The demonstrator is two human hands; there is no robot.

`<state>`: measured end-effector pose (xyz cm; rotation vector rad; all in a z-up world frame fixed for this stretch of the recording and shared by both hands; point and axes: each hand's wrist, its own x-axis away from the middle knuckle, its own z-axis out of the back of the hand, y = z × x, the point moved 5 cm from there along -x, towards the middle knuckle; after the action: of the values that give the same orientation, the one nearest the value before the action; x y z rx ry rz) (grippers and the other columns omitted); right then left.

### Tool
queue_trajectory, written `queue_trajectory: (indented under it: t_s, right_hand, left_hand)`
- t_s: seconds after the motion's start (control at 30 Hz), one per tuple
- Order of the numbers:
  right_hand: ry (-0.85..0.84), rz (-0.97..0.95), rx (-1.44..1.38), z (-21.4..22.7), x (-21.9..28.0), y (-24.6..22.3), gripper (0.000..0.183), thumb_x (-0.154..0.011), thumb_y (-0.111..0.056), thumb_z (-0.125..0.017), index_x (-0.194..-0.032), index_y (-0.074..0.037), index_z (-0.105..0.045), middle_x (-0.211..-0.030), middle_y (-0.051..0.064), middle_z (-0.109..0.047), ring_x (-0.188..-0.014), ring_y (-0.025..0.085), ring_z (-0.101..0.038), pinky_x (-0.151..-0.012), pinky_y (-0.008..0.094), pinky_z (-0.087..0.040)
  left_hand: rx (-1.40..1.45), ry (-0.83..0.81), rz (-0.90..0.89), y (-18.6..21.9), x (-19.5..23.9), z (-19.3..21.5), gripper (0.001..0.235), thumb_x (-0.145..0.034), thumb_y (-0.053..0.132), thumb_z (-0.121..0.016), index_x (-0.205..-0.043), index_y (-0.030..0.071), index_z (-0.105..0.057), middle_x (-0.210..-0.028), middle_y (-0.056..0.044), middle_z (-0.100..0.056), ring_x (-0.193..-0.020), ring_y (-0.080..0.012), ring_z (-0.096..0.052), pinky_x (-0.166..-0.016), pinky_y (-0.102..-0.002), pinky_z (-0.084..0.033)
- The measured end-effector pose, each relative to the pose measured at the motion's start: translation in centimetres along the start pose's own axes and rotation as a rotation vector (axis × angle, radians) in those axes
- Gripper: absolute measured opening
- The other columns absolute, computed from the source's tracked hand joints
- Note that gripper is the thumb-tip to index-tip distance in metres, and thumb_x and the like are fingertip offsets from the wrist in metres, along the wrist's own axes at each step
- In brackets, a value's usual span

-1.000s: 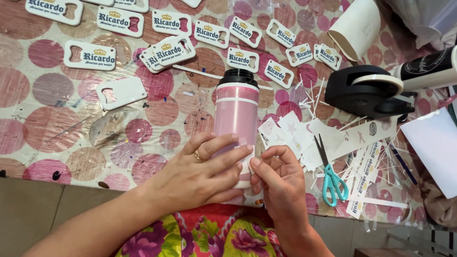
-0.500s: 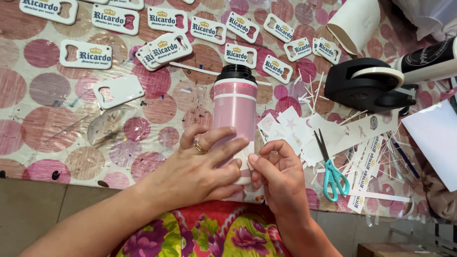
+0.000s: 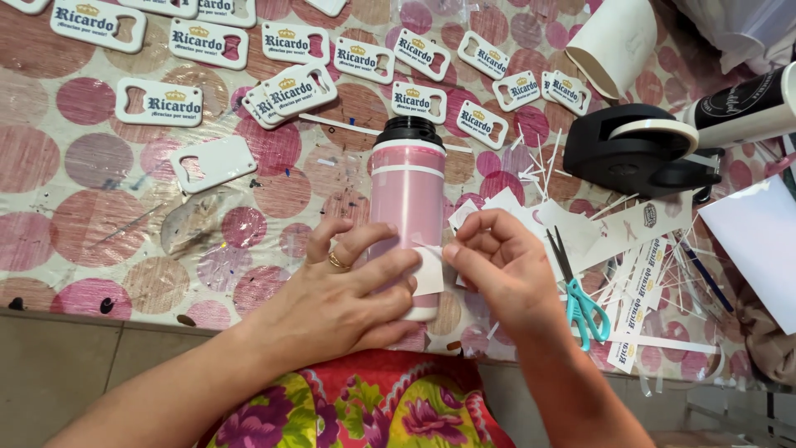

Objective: The person applies a white adhesive strip around the body of a pink thermos. They then use scissors to cut out small decorative stickers from a sheet and apply them to the thermos surface.

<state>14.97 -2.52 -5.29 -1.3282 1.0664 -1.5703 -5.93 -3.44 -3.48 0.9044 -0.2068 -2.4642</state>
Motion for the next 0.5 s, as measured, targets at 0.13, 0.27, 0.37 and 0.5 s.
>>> queue_trajectory:
  t_s: [0.13,0.27,0.37,0.5]
  right_hand:
    - [-0.162,0.178,0.165,0.2,-1.2,-3.5,0.017,-0.091,0.001,-0.073,-0.095,-0.007,-0.058,-0.078,0.003,-0.066,-0.060,0.007,-0.056,-0.050,0.018,-0.047]
    - [-0.302,0.315,0.266,0.1,-0.5,-8.3,0.017,-0.093,0.004,-0.070,-0.101,-0.003,-0.057,-0.090,0.008,-0.069,-0.076,0.008,-0.068,-0.065,0.015,-0.055]
    - [-0.399,0.305,0.477,0.1,-0.2,-8.6,0.013,-0.092,-0.003,-0.073,-0.098,-0.005,-0.062,-0.065,0.001,-0.061,-0.058,0.006,-0.060,-0.056,0.018,-0.051]
    - [-0.415,0.201,0.654,0.2,-0.6,-7.3,0.021,-0.089,-0.010,-0.076,-0.110,-0.008,-0.075,-0.079,-0.002,-0.074,-0.073,0.004,-0.068,-0.068,0.019,-0.056]
  left_hand:
    - [0.000,0.011,-0.010,0.2,0.0,0.1,0.029,-0.104,0.047,-0.061,-0.090,0.021,-0.060,-0.124,0.000,-0.064,-0.129,-0.0310,-0.052,-0.108,-0.050,-0.024]
    - [-0.004,-0.018,-0.018,0.2,0.3,-0.2,0.032,-0.105,0.049,-0.057,-0.096,0.019,-0.064,-0.128,-0.004,-0.066,-0.128,-0.0301,-0.057,-0.110,-0.053,-0.021]
    - [-0.028,-0.007,-0.025,0.2,0.6,-0.8,0.033,-0.104,0.051,-0.058,-0.098,0.020,-0.067,-0.128,-0.004,-0.069,-0.128,-0.0300,-0.052,-0.107,-0.048,-0.023]
    - [-0.070,0.046,-0.017,0.3,0.7,-0.9,0.029,-0.104,0.050,-0.059,-0.099,0.022,-0.067,-0.128,0.000,-0.068,-0.126,-0.0265,-0.054,-0.107,-0.046,-0.023]
